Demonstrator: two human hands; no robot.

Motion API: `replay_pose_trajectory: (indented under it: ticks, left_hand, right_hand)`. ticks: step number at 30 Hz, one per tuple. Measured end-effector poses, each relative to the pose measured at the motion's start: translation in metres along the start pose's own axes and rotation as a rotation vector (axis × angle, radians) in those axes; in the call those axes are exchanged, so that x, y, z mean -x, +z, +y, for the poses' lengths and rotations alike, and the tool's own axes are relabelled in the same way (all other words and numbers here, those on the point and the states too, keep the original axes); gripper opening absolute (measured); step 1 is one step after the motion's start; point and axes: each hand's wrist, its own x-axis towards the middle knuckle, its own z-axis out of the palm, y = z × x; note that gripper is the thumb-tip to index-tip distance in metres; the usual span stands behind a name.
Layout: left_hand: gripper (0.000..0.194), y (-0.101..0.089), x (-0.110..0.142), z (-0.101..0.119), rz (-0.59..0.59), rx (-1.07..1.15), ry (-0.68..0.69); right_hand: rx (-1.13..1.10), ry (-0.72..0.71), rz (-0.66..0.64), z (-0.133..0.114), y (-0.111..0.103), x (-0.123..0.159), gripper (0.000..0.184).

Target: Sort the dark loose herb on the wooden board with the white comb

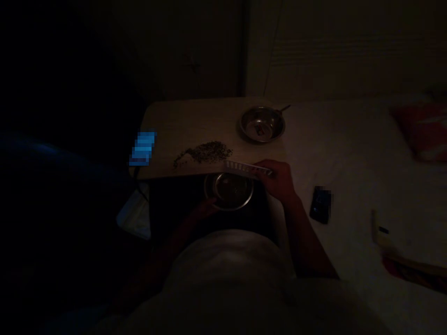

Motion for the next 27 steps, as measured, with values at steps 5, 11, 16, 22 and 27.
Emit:
replay_pose_trajectory:
  ticks: [5, 11, 16, 22, 27]
  left_hand:
    - [0.053, 0.001, 0.001, 0.001, -0.065, -0.008, 0.008]
    - [0.052, 0.003, 0.003, 0.002, -0.041, -0.013, 0.007]
    - [0.047, -0.003, 0.002, 0.001, -0.011, -0.017, 0.03]
    - [0.052, -0.003, 0.001, 0.0, -0.037, -0.018, 0.019]
    - [0.055, 0.006, 0.003, 0.002, -0.048, -0.01, 0.038]
  right_hand:
    - [0.012, 0.036, 0.088, 0.001, 0.011, -0.003, 0.015]
    - [0.032, 0.078, 0.134, 0.0, 0.023, -0.009, 0.017]
    - [0.095, 0.097, 0.211, 0.001, 0.019, -0.012, 0.016]
    - [0.13, 0.107, 0.303, 0.001, 0.016, -0.015, 0.016]
    - [0.141, 0.111, 0.293, -0.001, 0.018, -0.015, 0.017]
